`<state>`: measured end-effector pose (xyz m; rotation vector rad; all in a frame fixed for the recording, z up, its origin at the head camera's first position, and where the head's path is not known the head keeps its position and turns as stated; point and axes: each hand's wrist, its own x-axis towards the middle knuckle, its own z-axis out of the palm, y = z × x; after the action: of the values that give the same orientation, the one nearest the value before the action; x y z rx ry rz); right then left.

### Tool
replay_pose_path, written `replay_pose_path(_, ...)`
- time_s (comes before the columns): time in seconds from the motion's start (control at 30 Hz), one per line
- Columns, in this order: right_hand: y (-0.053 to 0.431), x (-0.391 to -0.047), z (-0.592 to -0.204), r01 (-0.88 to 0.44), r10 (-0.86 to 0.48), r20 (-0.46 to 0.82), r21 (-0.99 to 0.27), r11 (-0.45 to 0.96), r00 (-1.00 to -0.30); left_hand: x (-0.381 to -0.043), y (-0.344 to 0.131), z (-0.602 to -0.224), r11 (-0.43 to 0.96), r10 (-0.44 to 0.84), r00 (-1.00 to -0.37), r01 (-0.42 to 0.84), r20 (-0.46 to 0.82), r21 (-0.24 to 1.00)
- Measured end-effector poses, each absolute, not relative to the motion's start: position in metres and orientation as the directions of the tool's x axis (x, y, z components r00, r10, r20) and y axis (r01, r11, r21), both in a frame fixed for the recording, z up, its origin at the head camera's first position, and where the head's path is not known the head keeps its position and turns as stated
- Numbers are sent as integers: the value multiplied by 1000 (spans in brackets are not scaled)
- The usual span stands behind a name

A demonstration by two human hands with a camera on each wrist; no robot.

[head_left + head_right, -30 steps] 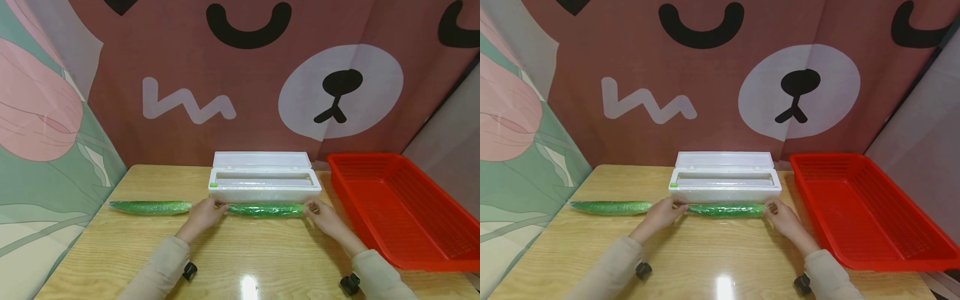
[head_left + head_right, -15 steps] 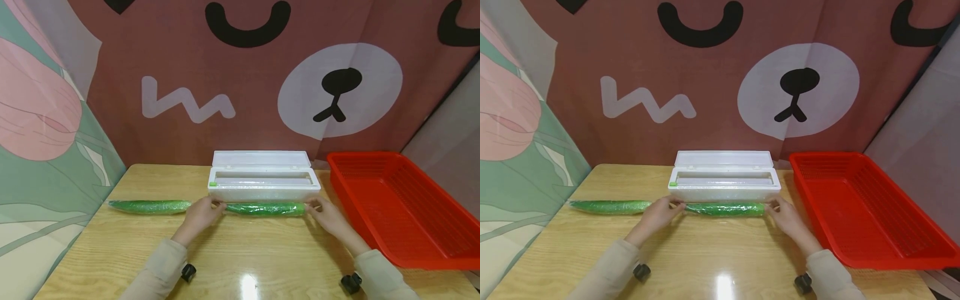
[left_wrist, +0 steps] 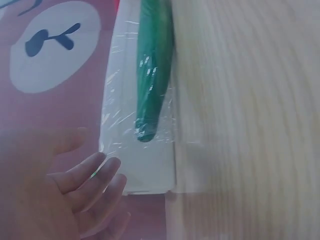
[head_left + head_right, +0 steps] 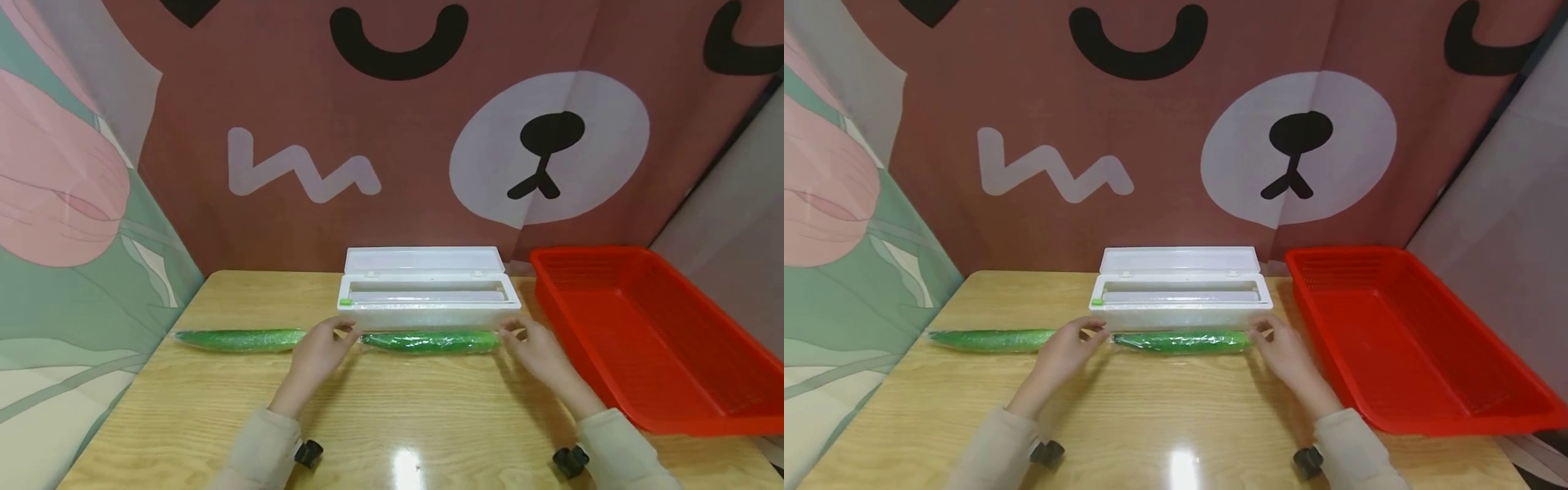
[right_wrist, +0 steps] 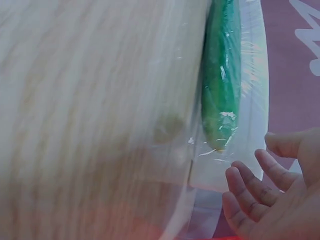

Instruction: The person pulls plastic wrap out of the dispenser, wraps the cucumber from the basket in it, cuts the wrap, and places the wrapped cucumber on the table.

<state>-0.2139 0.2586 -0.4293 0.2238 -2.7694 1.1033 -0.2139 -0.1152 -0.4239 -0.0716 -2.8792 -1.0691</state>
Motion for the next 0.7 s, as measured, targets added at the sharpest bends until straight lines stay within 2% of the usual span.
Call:
replay_pose_path(0.43,241,-221,-417,-253,-45,307,-685,684,-951,-207,-129,-416,705,-116,-978,42,173,708)
replay_pose_path(0.7,212,-231,-408,-272,-44,316,-730,627,-948,-216,-129,-421,671,-139,-963,80,232,737)
